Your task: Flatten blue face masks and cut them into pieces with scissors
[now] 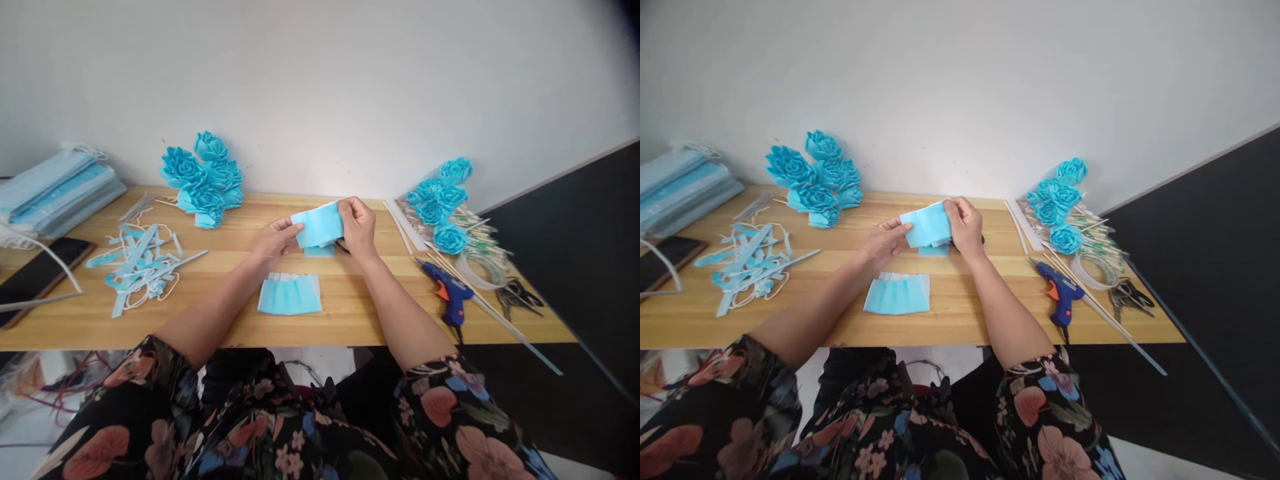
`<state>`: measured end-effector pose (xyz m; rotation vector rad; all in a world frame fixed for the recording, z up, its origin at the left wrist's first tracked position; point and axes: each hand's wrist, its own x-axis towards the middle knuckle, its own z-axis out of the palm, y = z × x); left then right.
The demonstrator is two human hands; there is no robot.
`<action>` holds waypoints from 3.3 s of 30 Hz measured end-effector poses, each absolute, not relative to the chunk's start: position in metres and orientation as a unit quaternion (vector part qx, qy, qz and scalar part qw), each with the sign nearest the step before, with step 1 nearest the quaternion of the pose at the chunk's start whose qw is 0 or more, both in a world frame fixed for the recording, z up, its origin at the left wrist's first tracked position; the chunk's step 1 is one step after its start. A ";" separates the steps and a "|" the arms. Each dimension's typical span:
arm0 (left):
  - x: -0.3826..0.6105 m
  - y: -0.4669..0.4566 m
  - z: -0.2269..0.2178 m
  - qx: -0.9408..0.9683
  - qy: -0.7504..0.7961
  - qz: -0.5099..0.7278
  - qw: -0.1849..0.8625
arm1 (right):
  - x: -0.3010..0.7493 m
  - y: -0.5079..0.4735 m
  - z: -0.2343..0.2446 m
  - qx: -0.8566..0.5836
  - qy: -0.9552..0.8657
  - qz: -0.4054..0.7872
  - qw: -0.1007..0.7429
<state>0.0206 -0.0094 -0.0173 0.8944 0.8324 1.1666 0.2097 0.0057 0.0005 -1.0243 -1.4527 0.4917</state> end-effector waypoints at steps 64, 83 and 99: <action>0.022 -0.009 -0.018 0.349 0.335 0.564 0.669 | 0.204 0.006 -0.003 -0.519 -0.606 0.098 0.595; 0.024 -0.012 -0.017 0.379 0.327 0.555 0.665 | 0.209 0.011 -0.009 -0.543 -0.613 0.068 0.569; 0.030 -0.028 -0.002 0.515 0.265 0.493 0.649 | 0.213 0.015 -0.016 -0.564 -0.671 0.053 0.478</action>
